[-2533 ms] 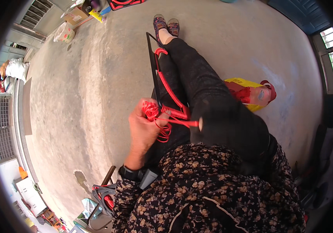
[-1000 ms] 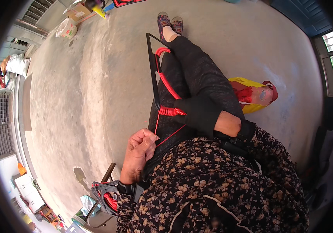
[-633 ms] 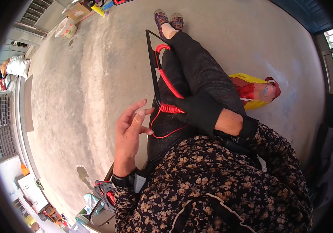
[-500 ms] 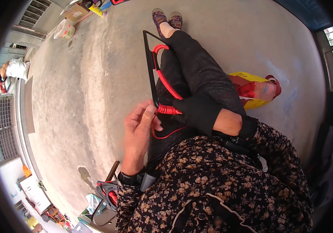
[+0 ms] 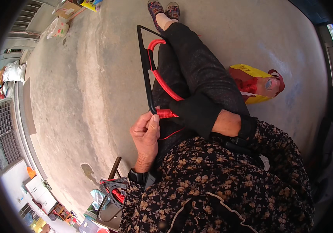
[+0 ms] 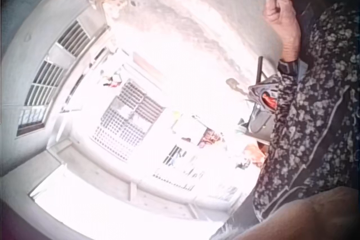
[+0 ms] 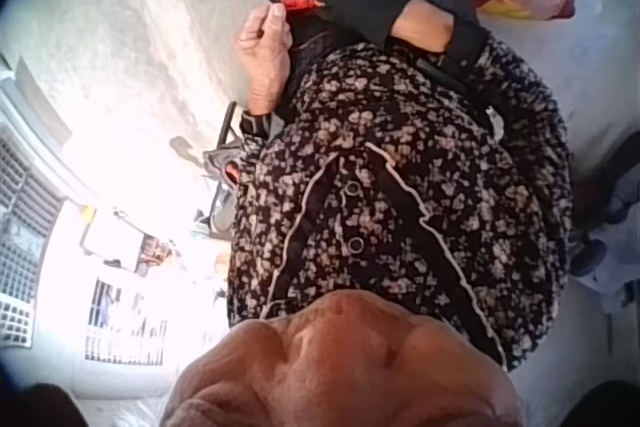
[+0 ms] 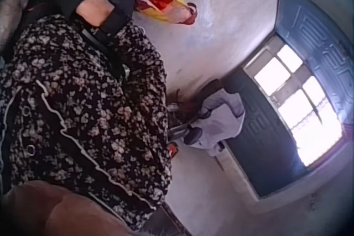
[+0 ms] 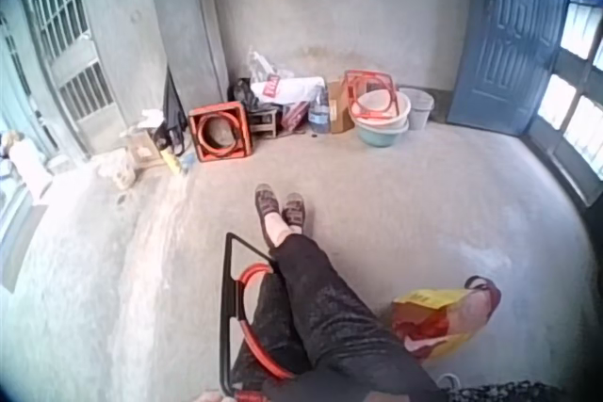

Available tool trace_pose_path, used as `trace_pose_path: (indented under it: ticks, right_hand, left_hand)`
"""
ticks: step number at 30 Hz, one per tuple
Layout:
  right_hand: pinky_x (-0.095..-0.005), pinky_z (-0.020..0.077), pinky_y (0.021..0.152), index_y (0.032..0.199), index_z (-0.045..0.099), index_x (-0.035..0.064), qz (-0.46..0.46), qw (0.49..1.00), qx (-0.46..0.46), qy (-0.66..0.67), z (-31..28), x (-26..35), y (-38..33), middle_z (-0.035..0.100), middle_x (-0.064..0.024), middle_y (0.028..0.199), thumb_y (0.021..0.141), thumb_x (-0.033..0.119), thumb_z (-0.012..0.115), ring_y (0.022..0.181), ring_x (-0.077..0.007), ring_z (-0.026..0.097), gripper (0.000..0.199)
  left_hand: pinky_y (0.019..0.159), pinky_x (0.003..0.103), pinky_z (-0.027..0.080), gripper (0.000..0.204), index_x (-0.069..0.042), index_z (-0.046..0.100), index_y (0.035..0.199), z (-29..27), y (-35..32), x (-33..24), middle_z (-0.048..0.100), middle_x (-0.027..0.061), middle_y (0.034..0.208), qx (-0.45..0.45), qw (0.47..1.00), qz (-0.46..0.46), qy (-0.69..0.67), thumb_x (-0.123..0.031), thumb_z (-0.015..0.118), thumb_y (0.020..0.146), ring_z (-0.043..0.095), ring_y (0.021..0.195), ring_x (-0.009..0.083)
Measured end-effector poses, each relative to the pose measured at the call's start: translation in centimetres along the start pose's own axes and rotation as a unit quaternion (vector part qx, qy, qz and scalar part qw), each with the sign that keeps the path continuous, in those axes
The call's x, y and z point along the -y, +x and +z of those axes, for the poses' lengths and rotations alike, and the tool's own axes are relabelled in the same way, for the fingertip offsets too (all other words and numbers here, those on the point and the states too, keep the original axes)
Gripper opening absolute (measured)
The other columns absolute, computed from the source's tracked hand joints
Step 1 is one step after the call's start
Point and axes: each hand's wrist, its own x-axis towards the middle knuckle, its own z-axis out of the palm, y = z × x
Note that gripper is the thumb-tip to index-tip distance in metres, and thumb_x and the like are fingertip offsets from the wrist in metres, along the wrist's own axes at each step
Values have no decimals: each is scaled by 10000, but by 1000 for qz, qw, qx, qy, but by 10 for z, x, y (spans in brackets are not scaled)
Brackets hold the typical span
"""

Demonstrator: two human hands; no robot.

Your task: Wrapping a black handle with red cord.

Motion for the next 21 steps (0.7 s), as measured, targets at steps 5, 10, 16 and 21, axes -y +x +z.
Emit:
trace_pose_path:
  ticks: [5,10,16,21]
  right_hand:
    - [-421,498,614,848,593,43,-4,1000,-3,-3,1,3,-3,637,-168,735,814,236,608,689,-344,642,197]
    - [-426,500,650,857,616,46,26,997,-79,6,-5,12,-13,641,-162,737,811,247,611,715,-342,643,206]
    - [-424,500,643,832,639,44,97,990,-79,-60,-13,27,-24,648,-186,764,822,243,596,706,-356,638,204]
    - [-423,498,638,863,644,54,75,993,-92,-27,-2,8,-24,647,-187,780,831,271,597,705,-357,639,225]
  left_hand:
    - [430,173,290,185,-17,645,1042,-3,-5,3,440,-65,594,-2,999,33,-26,-156,580,938,357,480,12]
    - [433,170,281,115,-31,622,880,-2,-2,-9,471,-71,604,36,997,46,49,-136,605,924,373,485,3]
    - [438,170,275,126,-31,626,868,13,5,-20,473,-89,589,98,991,68,58,-149,635,909,369,486,-5]
    - [444,174,280,116,-18,635,853,16,10,-11,467,-89,580,92,992,38,77,-123,636,902,368,494,-7]
